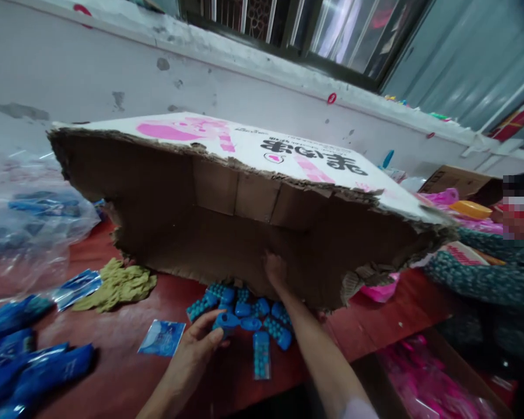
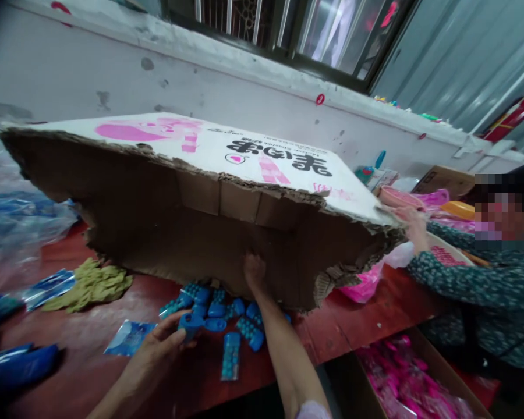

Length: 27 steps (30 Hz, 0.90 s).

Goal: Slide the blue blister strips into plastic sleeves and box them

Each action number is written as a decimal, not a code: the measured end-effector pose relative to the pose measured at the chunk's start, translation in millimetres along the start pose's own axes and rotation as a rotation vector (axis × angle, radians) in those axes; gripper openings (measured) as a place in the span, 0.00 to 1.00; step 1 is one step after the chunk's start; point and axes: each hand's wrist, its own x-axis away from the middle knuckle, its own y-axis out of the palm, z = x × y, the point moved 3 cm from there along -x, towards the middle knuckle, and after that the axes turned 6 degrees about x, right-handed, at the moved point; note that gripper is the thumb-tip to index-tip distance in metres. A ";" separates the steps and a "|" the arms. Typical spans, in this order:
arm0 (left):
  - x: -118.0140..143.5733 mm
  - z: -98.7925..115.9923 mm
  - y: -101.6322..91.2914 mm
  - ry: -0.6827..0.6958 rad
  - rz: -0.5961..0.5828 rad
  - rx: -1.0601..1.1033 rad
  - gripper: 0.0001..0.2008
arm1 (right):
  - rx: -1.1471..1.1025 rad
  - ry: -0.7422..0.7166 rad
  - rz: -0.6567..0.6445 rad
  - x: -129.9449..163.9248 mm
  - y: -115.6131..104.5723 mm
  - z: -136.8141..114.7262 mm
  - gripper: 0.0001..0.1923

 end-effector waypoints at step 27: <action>-7.6 -13.8 14.1 0.029 0.034 0.013 0.21 | -0.481 -0.635 0.399 150.1 -24.9 -51.5 0.13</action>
